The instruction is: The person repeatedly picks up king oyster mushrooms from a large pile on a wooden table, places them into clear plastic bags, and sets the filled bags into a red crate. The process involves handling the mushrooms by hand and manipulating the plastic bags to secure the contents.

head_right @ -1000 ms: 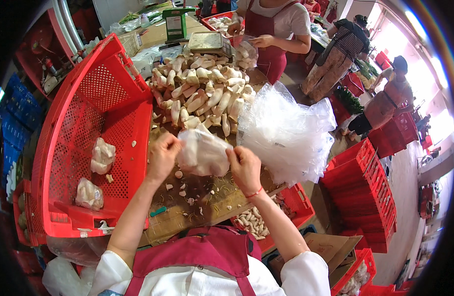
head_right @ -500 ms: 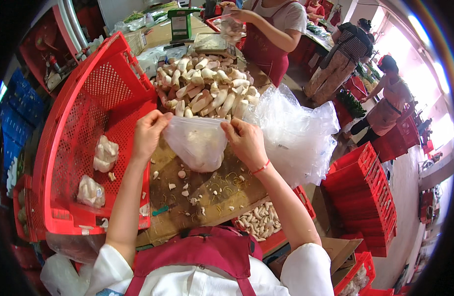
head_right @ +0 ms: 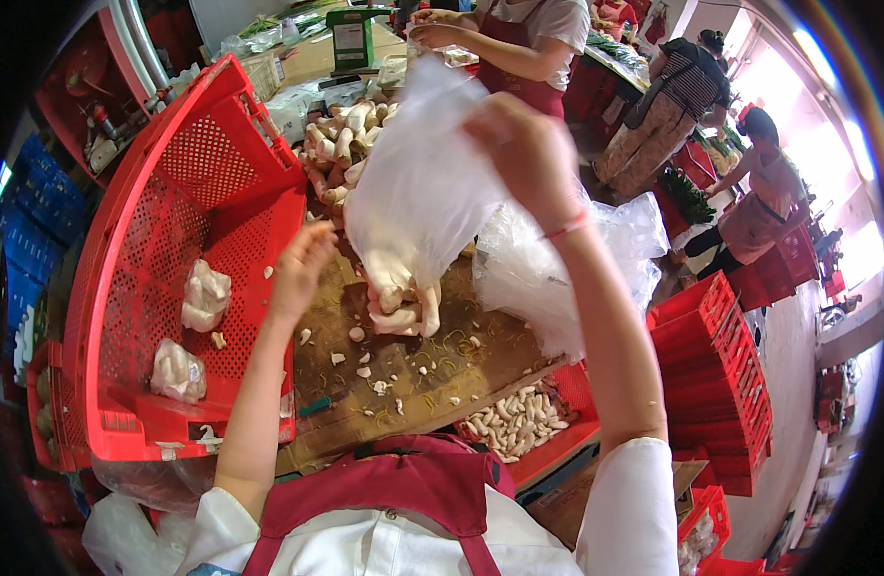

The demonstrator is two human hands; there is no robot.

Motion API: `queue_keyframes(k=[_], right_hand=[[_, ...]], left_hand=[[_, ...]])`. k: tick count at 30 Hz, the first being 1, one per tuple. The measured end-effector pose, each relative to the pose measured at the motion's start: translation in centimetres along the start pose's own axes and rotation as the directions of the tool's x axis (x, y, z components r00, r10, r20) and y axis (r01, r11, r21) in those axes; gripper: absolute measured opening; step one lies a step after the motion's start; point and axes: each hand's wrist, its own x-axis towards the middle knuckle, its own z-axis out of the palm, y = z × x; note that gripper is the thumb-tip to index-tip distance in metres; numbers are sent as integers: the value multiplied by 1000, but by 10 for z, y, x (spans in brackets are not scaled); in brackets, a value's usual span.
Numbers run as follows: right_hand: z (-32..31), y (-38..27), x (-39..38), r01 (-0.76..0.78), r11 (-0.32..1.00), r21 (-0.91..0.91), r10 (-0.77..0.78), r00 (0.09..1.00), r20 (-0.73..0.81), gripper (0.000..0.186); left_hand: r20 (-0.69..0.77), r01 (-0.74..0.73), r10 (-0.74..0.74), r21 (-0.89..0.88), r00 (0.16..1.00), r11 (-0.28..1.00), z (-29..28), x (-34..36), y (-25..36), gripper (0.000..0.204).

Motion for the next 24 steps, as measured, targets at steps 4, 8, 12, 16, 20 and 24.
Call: queue_keyframes(k=[4, 8, 12, 16, 20, 24], right_hand=[[-57, 76, 5, -381, 917, 116, 396, 904, -162, 33], [-115, 175, -47, -534, 624, -570, 518, 829, -210, 73], [-113, 160, -69, -298, 362, -883, 525, 848, -71, 74], [-95, 137, -49, -106, 896, -432, 172, 978, 116, 40], [-37, 150, -75, -71, 783, -618, 425, 786, 448, 75], [1, 214, -169, -133, 674, -727, 699, 434, 568, 77]], left_hand=[[160, -200, 153, 335, 975, 921, 28, -29, -69, 46], [250, -342, 259, 390, 933, 855, 55, -26, -73, 63], [342, -428, 285, 485, 896, 763, 59, -14, -73, 59], [418, -524, 337, 501, 843, 688, 60, 1, -74, 51], [292, -399, 293, 430, 910, 810, 48, -5, -45, 48], [165, -77, 57, 114, 985, 990, 56, -21, -16, 45]])
